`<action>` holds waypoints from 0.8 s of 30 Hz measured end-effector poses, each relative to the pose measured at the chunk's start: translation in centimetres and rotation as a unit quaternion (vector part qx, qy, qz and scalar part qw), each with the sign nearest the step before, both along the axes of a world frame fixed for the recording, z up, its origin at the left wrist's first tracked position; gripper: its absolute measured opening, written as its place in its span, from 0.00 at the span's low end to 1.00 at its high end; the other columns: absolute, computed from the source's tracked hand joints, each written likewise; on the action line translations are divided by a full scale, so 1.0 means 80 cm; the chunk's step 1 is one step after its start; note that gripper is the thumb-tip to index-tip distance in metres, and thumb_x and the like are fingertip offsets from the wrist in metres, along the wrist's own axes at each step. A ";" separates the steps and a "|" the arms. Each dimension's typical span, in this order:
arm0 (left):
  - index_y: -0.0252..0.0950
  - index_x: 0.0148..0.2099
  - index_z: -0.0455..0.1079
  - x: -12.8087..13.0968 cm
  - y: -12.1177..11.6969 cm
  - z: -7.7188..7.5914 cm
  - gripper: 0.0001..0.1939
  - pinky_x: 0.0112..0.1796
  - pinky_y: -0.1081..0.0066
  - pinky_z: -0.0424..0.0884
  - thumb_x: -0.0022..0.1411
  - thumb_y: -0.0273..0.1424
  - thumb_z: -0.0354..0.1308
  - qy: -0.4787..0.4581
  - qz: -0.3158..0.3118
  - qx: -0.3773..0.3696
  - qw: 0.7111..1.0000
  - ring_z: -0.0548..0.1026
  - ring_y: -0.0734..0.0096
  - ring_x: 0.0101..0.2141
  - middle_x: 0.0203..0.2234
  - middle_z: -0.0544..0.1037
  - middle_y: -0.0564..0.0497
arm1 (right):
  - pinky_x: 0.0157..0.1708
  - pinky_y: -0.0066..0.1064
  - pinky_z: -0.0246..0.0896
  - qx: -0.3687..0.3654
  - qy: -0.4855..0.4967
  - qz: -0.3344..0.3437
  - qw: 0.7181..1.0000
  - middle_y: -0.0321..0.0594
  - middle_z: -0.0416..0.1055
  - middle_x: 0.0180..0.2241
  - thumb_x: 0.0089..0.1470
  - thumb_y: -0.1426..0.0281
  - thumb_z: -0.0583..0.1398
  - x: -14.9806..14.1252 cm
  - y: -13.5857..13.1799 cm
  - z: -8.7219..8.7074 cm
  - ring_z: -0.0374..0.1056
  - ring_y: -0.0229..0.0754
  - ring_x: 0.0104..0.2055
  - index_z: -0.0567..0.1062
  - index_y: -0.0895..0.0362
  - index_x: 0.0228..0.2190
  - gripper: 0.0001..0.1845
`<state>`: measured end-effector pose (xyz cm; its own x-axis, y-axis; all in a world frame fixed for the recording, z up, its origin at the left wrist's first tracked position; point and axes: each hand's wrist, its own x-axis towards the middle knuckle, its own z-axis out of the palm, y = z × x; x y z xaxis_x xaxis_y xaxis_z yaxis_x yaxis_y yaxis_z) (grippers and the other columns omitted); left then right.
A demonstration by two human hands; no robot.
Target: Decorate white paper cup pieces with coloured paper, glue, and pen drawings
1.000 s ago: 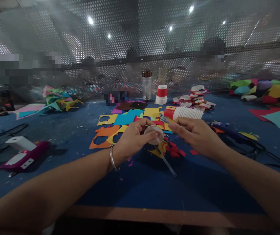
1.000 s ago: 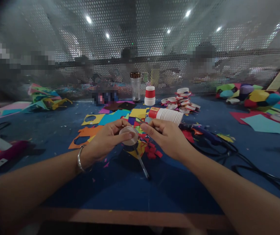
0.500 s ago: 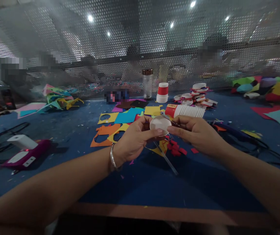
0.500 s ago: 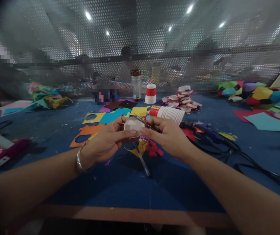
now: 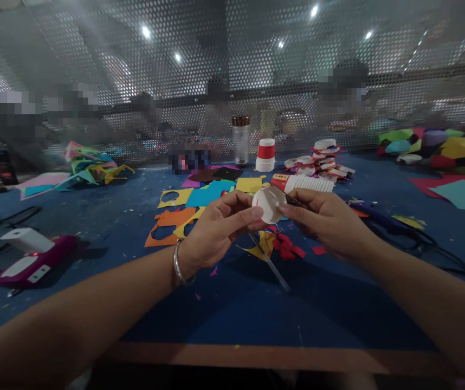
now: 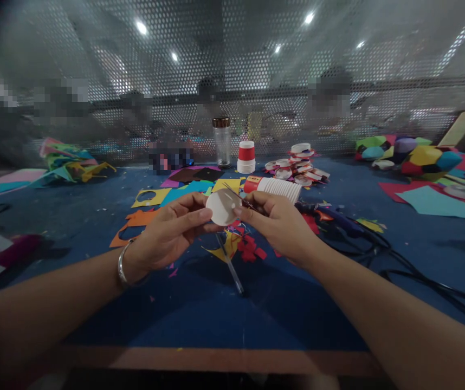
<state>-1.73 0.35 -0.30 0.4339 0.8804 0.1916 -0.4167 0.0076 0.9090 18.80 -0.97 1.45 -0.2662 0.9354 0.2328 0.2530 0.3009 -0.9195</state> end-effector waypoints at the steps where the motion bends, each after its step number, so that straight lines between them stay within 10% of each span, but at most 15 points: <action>1: 0.35 0.34 0.72 0.000 -0.001 0.001 0.16 0.39 0.75 0.77 0.51 0.33 0.77 0.006 -0.002 0.012 1.000 0.76 0.78 0.33 0.31 0.76 0.56 | 0.21 0.30 0.44 0.000 -0.008 0.002 1.000 0.24 0.52 0.17 0.55 0.49 0.66 0.000 0.000 0.000 0.48 0.33 0.20 0.72 0.54 0.30 0.21; 24: 0.38 0.42 0.73 -0.006 0.011 -0.003 0.17 0.32 0.74 0.73 0.64 0.46 0.66 0.117 0.002 0.097 0.988 0.75 0.71 0.35 0.35 0.76 0.51 | 0.22 0.31 0.45 0.122 -0.175 -0.057 0.975 0.30 0.61 0.20 0.58 0.37 0.57 0.003 -0.003 0.001 0.53 0.34 0.22 0.73 0.55 0.28 0.33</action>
